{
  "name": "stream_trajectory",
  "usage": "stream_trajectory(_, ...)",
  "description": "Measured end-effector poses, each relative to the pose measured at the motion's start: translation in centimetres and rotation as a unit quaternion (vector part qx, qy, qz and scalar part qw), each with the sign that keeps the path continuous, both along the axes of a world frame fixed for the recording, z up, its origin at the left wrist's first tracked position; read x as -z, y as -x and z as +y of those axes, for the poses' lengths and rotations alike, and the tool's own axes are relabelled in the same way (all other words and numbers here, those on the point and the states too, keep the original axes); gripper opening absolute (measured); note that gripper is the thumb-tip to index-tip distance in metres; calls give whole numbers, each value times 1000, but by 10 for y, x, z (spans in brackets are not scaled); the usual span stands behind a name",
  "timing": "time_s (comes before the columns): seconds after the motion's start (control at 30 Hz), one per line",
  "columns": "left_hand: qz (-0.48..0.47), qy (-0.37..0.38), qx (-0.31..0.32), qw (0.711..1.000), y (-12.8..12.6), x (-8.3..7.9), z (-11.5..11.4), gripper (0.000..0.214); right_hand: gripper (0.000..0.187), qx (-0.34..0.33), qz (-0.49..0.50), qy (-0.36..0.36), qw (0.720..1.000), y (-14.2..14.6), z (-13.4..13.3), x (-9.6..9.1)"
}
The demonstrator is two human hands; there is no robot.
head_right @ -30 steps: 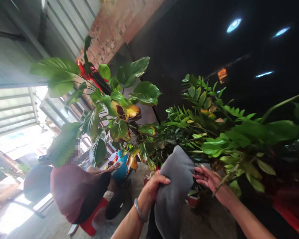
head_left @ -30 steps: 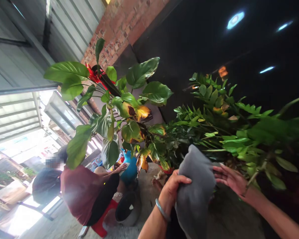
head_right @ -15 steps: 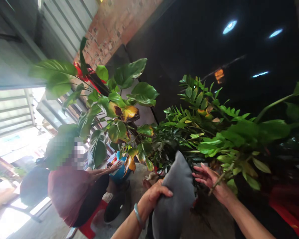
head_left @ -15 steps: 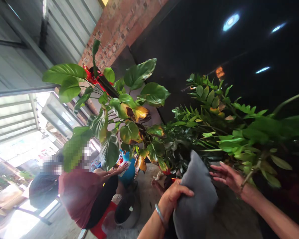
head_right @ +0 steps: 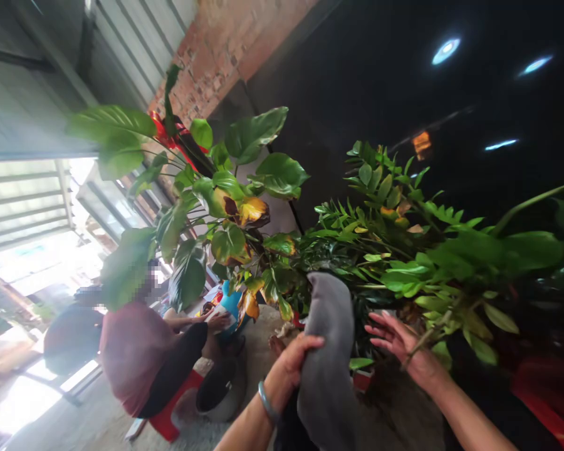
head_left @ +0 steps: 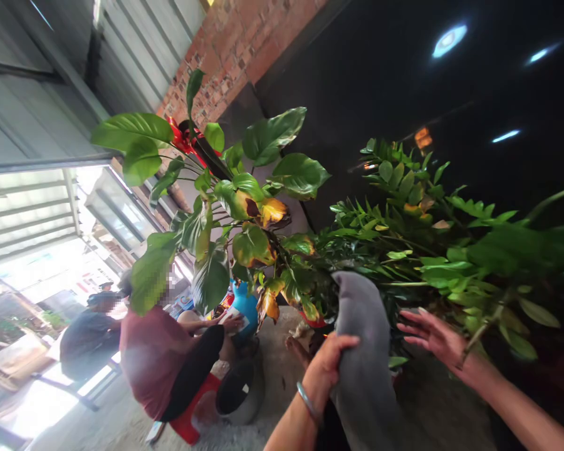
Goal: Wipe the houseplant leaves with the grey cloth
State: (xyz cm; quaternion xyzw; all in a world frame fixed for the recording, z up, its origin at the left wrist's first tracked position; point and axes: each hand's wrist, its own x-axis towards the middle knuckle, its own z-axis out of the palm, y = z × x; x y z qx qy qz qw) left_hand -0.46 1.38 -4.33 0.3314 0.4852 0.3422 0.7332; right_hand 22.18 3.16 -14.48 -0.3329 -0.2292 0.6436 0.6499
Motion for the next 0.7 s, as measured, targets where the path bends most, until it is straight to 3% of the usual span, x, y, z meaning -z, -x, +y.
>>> stream_trajectory(0.07, 56, -23, 69, 996, 0, 8, -17, 26, 25, 23, -13, 4, 1000, 3, -5, -4)
stream_trajectory(0.17, 69, -49, 129, 988, 5, -3, -27, 29, 25, 23, -46, -13, 999, 3, -10, -13)
stream_trajectory(0.23, 9, -86, 98, 991, 7, -20, -20, 36, 25, 18, -65, -12, 998, 3, -10, -20)
stream_trajectory(0.33, -66, -112, -29, 991, 2, -40, 0, 36, 23, 3, -88, 22, 996, 2, -8, -26)
stream_trajectory(0.4, -55, -93, -91, 990, -5, -40, 9, 30, 21, -3, -93, 35, 995, 1, -6, -27)
stream_trajectory(0.47, -22, -73, -100, 992, -13, -29, 8, 27, 19, -2, -95, 40, 995, 1, -5, -27)
stream_trajectory(0.6, 97, -54, 28, 993, -16, -4, -17, 27, 20, 2, -112, 55, 992, 1, -6, -26)
stream_trajectory(0.7, 148, -62, 110, 981, -2, -11, -29, 23, 21, -9, -117, 63, 991, 1, -9, -28)
